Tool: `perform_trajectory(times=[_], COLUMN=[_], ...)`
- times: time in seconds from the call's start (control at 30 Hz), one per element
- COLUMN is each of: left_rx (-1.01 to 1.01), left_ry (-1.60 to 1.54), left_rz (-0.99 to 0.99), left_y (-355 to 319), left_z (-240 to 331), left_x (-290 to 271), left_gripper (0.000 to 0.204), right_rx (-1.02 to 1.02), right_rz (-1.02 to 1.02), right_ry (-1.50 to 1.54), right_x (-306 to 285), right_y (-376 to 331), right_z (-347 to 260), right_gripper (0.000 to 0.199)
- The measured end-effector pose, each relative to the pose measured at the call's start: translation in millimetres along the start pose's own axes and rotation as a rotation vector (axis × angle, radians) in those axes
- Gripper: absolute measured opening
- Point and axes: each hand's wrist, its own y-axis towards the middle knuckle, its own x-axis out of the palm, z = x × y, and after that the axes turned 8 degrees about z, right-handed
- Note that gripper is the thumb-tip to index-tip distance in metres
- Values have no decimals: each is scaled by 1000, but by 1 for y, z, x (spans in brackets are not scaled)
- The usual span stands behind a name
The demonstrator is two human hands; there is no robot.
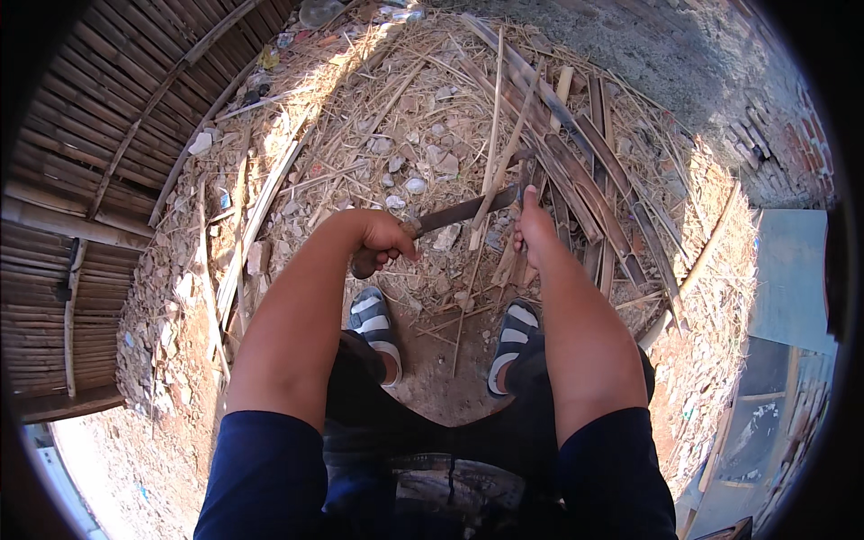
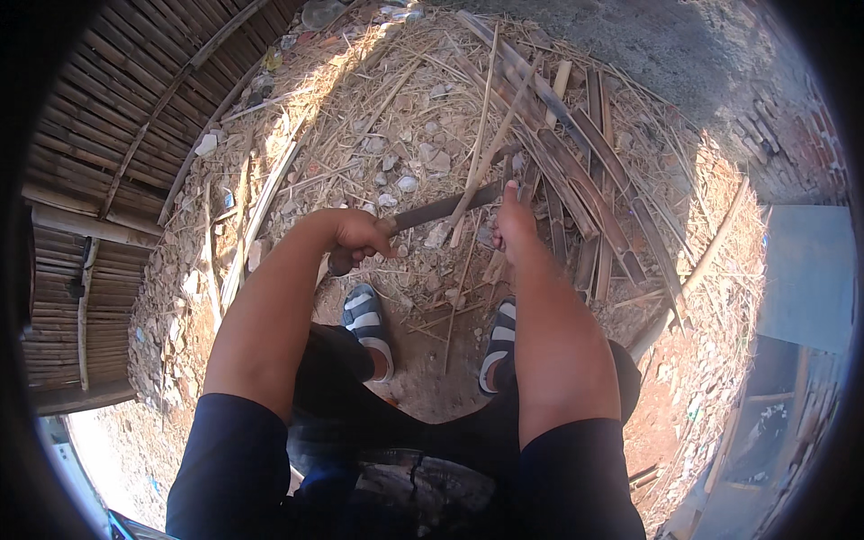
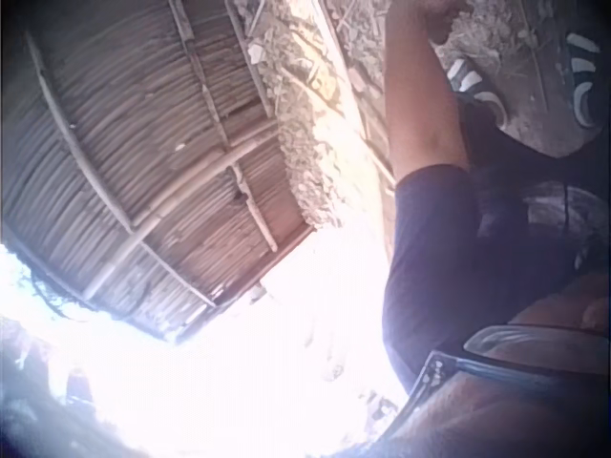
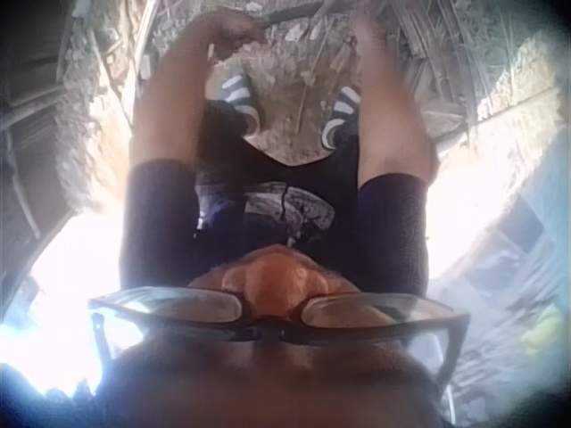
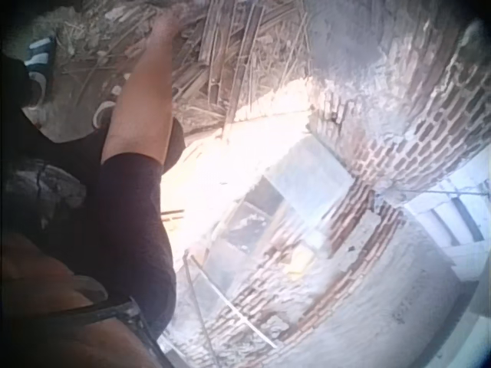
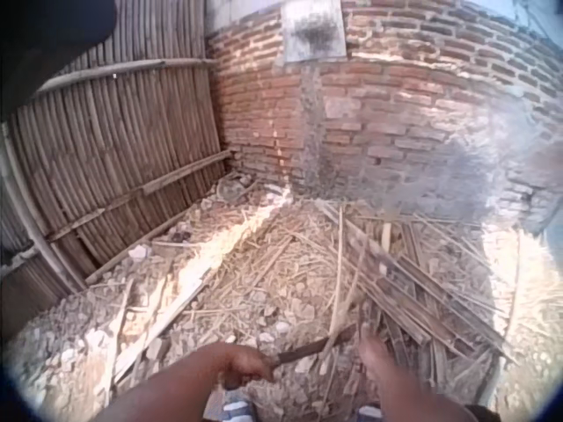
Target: The person uses a hammer to split a piece of bamboo and then shaves the surface of a bamboo strip using a large knife.
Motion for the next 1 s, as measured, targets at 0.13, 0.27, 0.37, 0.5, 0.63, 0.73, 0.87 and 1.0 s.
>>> perform_trajectory(times=[0.13,0.27,0.37,0.5,0.63,0.73,0.87,1.0], left_rx=[156,275,398,448,463,481,473,508], left_ry=[-12,-219,-328,-380,-441,-430,-443,-507], left_rz=[97,105,200,335,358,377,458,451], left_y=[-85,-159,-185,-204,-212,-212,-217,-216], left_z=[12,-9,-36,-49,-57,-44,-27,-11], left_x=[-18,-21,-6,33,62,76,91,107], left_gripper=[33,32,32,34,28,30,30,29], right_rx=[-105,-298,-453,-761,-493,-319,-79,17], right_rz=[-101,-69,100,431,428,477,540,531], right_ry=[-191,-411,-571,-705,-920,-921,-834,-961], right_x=[-76,-152,-206,-268,-284,-306,-309,-343], right_y=[-30,-65,-85,-48,-75,-70,-82,-63], right_z=[-63,-94,-72,78,192,267,300,323], right_gripper=[61,56,59,54,44,41,44,49])
